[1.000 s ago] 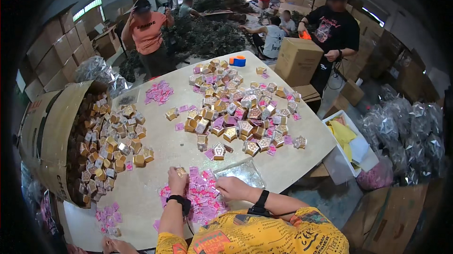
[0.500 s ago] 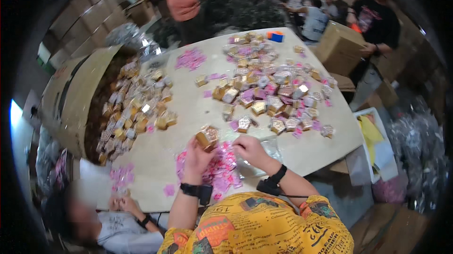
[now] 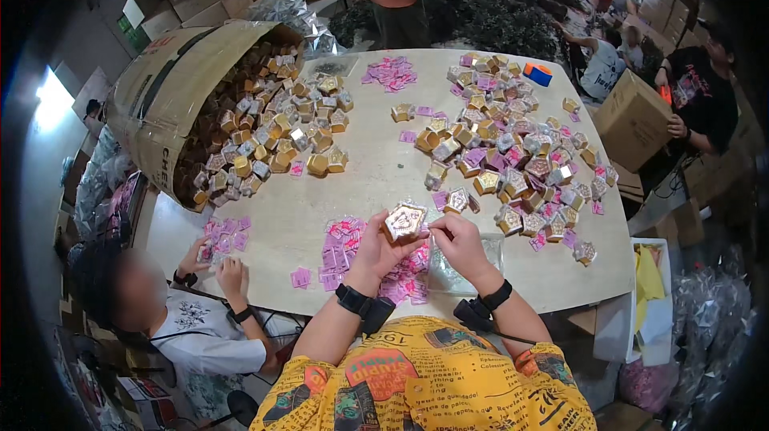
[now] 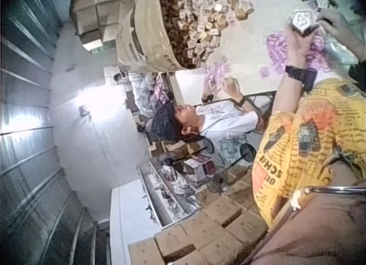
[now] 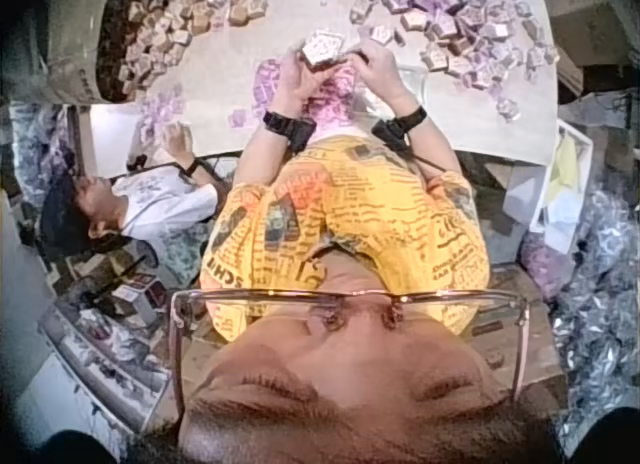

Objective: The person sits at a table and repeatedly picks up small, gold-wrapped items and pink paper slips. They place the items and slips into clear plastic bags and seal them. The person works continuously, creating a growing pile of packaged units on the table.

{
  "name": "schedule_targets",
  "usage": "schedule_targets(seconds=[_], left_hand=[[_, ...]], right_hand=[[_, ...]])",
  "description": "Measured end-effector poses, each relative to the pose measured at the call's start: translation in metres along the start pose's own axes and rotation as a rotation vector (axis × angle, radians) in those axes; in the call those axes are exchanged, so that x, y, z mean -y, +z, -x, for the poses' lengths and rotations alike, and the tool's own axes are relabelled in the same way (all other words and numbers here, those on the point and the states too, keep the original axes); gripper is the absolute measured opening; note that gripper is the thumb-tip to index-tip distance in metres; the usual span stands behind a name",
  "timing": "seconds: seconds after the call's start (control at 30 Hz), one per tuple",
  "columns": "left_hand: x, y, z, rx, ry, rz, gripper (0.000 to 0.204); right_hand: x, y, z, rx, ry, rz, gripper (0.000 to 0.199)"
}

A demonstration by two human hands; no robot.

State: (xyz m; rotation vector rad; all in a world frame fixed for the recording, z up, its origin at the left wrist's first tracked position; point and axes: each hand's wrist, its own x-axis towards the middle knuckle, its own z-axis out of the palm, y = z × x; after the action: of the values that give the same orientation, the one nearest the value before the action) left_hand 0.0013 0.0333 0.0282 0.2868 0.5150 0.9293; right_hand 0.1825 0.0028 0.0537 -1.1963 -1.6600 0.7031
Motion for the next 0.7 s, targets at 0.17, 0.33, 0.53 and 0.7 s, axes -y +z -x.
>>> schedule_targets(seconds=[0.17, 0.33, 0.53, 0.7], left_hand=[[-0.002, -0.016, -0.009, -0.099, 0.017, 0.026, 0.044], [-0.004, -0.011, -0.011, -0.186, 0.02, 0.017, 0.036], [-0.007, -0.017, -0.012, -0.117, 0.012, 0.01, 0.03], [-0.008, -0.005, -0.009, -0.155, -0.025, 0.043, 0.028]], right_hand=[[-0.011, -0.004, -0.003, -0.047, 0.033, -0.002, 0.008], [-0.005, -0.007, -0.015, -0.072, -0.132, 0.079, 0.006], [0.005, -0.008, -0.025, 0.024, -0.265, 0.225, 0.005], [0.009, -0.008, -0.025, 0.099, -0.274, 0.233, 0.005]])
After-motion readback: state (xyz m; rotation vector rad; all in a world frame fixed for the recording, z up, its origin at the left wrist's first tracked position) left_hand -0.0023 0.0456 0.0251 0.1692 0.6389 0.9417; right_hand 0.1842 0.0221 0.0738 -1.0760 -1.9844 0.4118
